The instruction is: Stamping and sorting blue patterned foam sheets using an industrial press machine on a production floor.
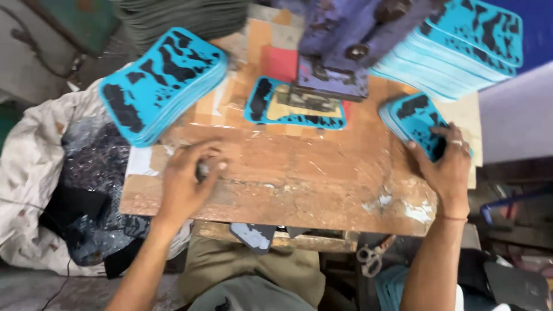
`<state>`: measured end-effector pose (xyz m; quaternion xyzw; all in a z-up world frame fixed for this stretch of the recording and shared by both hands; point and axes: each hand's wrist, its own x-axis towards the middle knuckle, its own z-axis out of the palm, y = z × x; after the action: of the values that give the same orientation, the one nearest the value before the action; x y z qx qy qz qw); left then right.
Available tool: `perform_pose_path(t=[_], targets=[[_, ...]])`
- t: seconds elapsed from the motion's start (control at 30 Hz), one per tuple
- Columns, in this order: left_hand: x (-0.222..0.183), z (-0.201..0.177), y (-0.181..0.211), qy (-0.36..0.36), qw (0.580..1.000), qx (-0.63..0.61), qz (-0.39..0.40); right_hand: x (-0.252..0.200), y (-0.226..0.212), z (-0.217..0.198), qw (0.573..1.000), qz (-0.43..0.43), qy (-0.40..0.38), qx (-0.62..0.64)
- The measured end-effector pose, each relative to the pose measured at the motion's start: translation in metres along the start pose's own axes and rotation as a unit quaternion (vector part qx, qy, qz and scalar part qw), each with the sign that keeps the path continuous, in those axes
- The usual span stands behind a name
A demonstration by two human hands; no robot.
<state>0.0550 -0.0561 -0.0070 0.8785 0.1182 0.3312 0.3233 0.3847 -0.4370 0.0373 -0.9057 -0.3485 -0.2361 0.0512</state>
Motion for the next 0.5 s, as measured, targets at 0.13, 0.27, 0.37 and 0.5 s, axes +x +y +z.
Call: perform_pose_path(t=[0.13,0.27,0.37,0.5], targets=[[0.024,0.003,-0.013,-0.040,0.992,-0.046,-0.109,0.008,0.009,-0.006,0.989,0.031,-0.022,0.145],[0.060,0.026,-0.026,-0.094,0.979,-0.041,-0.179,-0.002,0.022,0.003,0.986,-0.003,-0.001,0.165],[0.099,0.053,-0.033,-0.096,0.981,-0.059,-0.155,-0.008,-0.001,0.000,0.985,0.097,0.036,0.140],[0.120,0.090,-0.045,-0.086,0.985,-0.035,-0.147,-0.050,-0.115,0.001,0.995,-0.015,0.032,0.095]])
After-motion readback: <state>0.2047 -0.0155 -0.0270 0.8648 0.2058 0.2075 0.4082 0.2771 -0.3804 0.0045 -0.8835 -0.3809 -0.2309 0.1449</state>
